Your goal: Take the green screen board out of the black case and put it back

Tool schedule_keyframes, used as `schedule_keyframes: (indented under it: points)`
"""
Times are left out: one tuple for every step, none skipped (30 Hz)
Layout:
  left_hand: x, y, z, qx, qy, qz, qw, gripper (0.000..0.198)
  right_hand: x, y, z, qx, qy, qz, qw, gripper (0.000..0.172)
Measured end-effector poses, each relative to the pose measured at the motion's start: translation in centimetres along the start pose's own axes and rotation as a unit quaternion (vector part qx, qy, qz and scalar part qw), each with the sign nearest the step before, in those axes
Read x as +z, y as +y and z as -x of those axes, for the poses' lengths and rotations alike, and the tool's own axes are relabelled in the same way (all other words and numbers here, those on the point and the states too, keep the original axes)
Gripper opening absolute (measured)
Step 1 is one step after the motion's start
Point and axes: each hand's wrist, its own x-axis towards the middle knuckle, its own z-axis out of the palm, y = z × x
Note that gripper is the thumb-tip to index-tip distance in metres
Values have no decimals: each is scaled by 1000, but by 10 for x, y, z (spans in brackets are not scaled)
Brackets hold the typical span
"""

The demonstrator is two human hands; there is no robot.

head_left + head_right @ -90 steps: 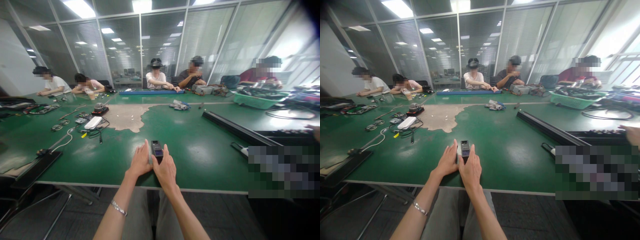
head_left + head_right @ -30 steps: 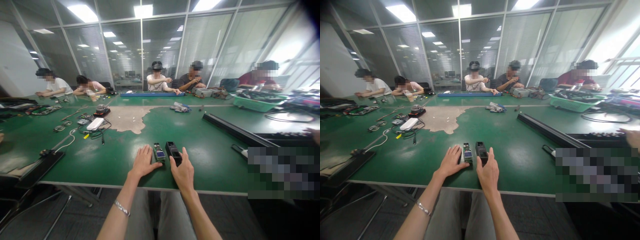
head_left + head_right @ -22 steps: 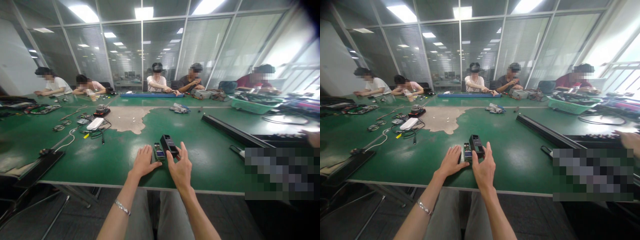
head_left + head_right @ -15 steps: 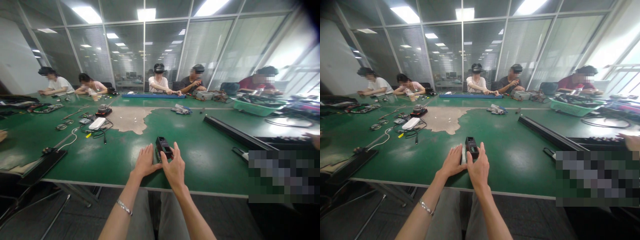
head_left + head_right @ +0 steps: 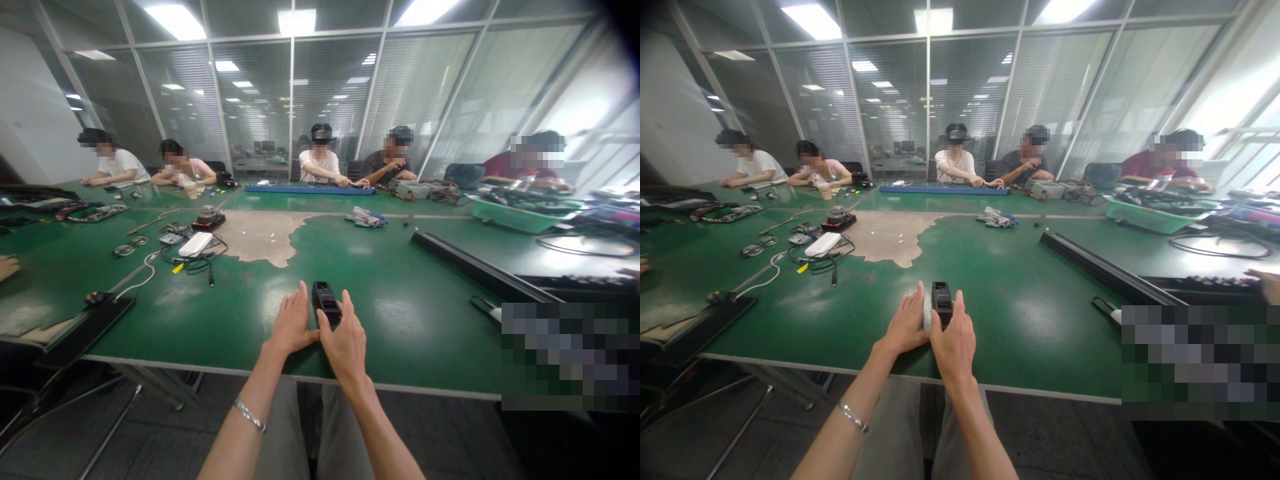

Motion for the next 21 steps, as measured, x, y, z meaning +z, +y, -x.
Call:
schedule_keyframes:
  points:
    - [0,0,0,2,2,0,1000,115,1,1,2,3,-2,0,1000,74]
    - [0,1,1,4,5,0,1000,113,2,3,3,4,-3,-1,1000,74]
    - [-1,1,1,5,8,0,1000,112,3,4,5,5,-3,0,1000,73]
    - [-1,2,1,6,11,-1,1000,110,4,5,6,4,-3,1,1000,73]
    - [-1,2,2,7,14,-2,1000,109,4,6,7,4,-2,2,1000,73]
    - [-1,3,2,8,16,-3,1000,107,4,7,8,4,-1,3,1000,74]
    - [-1,3,2,9,16,-4,1000,107,4,7,8,3,-1,4,1000,74]
    - [-1,3,2,9,16,-5,1000,106,4,8,9,3,-1,6,1000,74]
    - [-1,3,2,9,15,-6,1000,106,4,8,9,1,0,8,1000,74]
    - [-1,3,1,8,13,-7,1000,106,4,8,10,-1,1,10,1000,74]
    - [-1,3,1,7,11,-8,1000,107,4,8,10,-3,2,12,1000,74]
    - [-1,3,1,6,9,-9,1000,106,3,7,10,-4,4,13,1000,73]
    - [-1,3,1,5,7,-10,1000,106,3,7,10,-4,6,13,1000,73]
    - [-1,3,1,4,6,-11,1000,107,3,6,9,-3,8,13,1000,72]
    - [-1,3,1,4,4,-12,1000,107,2,6,9,-1,9,12,1000,71]
    - [-2,3,1,3,2,-12,1000,108,2,6,9,1,11,12,1000,71]
    - [-2,3,1,1,-1,-13,1000,109,2,5,9,3,13,12,1000,71]
    - [-2,4,1,-1,-3,-15,1000,109,2,5,9,3,14,12,1000,70]
    - [-2,4,0,-3,-5,-16,1000,109,1,6,9,2,14,12,1000,70]
    - [-2,4,0,-4,-5,-16,1000,109,1,6,10,0,14,12,1000,69]
    - [-2,4,0,-4,-5,-17,1000,110,1,7,10,-3,14,11,1000,69]
